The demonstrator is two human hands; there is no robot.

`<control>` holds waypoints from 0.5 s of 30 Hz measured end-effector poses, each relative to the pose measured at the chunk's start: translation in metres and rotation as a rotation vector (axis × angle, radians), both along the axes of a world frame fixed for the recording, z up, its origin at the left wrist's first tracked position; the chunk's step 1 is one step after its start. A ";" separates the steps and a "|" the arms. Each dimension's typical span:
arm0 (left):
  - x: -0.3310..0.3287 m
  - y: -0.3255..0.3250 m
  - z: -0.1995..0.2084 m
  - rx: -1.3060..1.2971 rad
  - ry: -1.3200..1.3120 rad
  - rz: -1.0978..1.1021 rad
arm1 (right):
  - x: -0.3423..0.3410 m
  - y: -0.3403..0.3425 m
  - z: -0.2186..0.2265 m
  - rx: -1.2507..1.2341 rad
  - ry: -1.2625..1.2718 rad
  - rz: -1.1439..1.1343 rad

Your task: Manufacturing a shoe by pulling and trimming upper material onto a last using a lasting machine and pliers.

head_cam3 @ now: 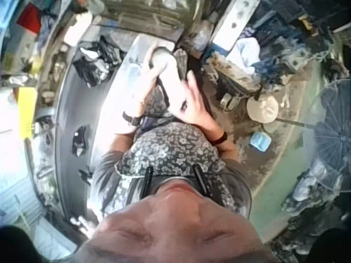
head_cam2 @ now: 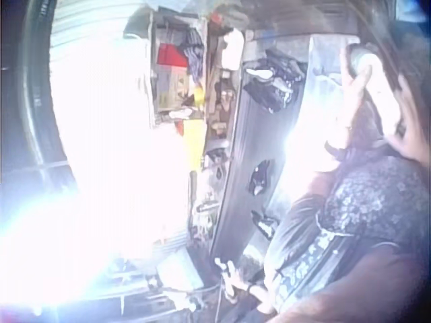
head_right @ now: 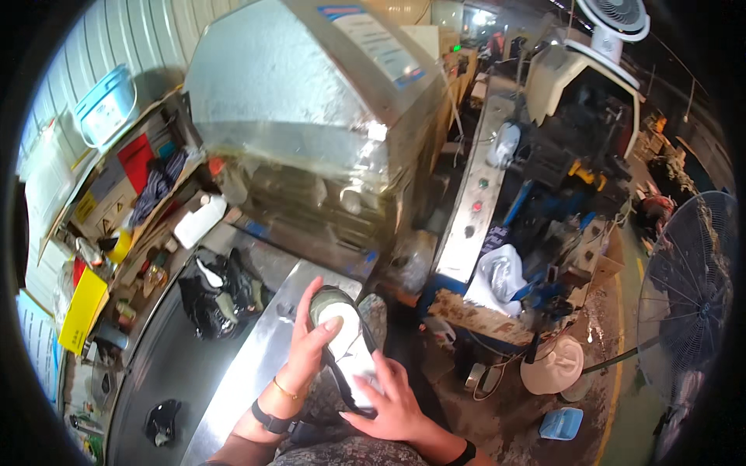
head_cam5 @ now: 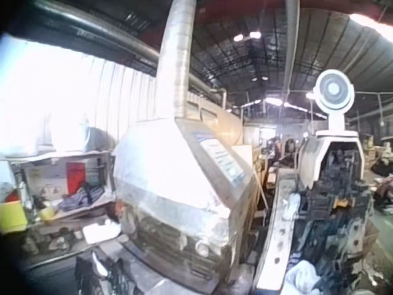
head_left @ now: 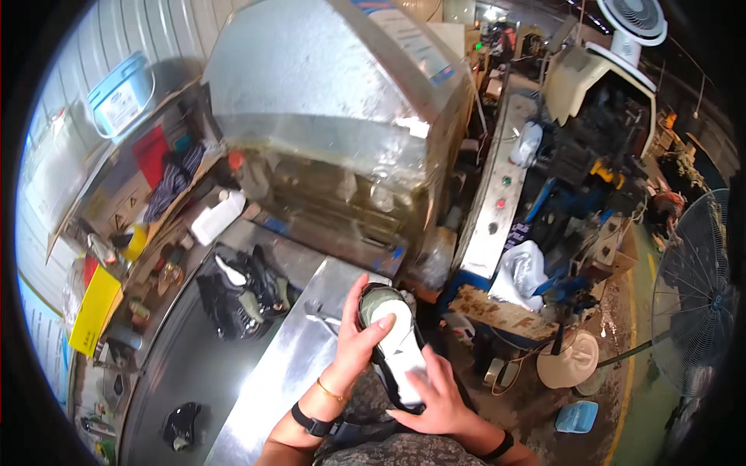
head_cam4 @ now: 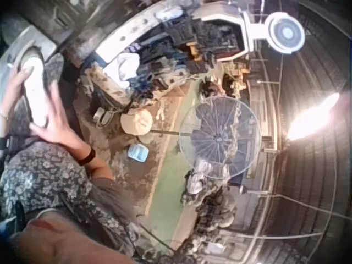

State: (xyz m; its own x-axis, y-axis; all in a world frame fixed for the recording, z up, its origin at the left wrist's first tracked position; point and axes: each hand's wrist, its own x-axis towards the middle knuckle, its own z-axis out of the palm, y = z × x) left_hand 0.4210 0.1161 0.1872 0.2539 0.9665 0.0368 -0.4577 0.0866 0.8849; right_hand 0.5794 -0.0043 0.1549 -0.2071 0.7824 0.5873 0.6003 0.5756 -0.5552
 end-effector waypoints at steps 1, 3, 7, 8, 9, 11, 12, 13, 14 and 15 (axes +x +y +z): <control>-0.014 -0.001 -0.021 0.040 0.033 -0.034 | -0.001 0.002 -0.011 -0.138 0.222 0.052; -0.032 -0.012 -0.064 0.085 0.120 -0.150 | -0.005 0.029 -0.031 -0.353 0.454 0.083; -0.037 -0.032 -0.099 0.094 0.388 -0.339 | 0.001 0.076 -0.059 -0.782 0.417 0.386; -0.039 -0.027 -0.108 0.118 0.422 -0.343 | 0.003 0.080 -0.062 -0.811 0.470 0.435; -0.040 -0.025 -0.108 0.164 0.511 -0.356 | 0.007 0.079 -0.058 -0.839 0.482 0.467; -0.041 -0.025 -0.093 0.200 0.596 -0.372 | 0.011 0.082 -0.055 -0.877 0.497 0.499; -0.038 -0.026 -0.083 0.273 0.718 -0.338 | 0.013 0.083 -0.056 -0.838 0.481 0.518; -0.036 -0.025 -0.079 0.351 0.842 -0.300 | 0.013 0.086 -0.055 -0.794 0.465 0.542; -0.035 -0.022 -0.082 0.347 0.840 -0.305 | 0.010 0.087 -0.054 -0.799 0.467 0.538; -0.034 -0.020 -0.086 0.310 0.772 -0.292 | 0.004 0.087 -0.052 -0.765 0.369 0.416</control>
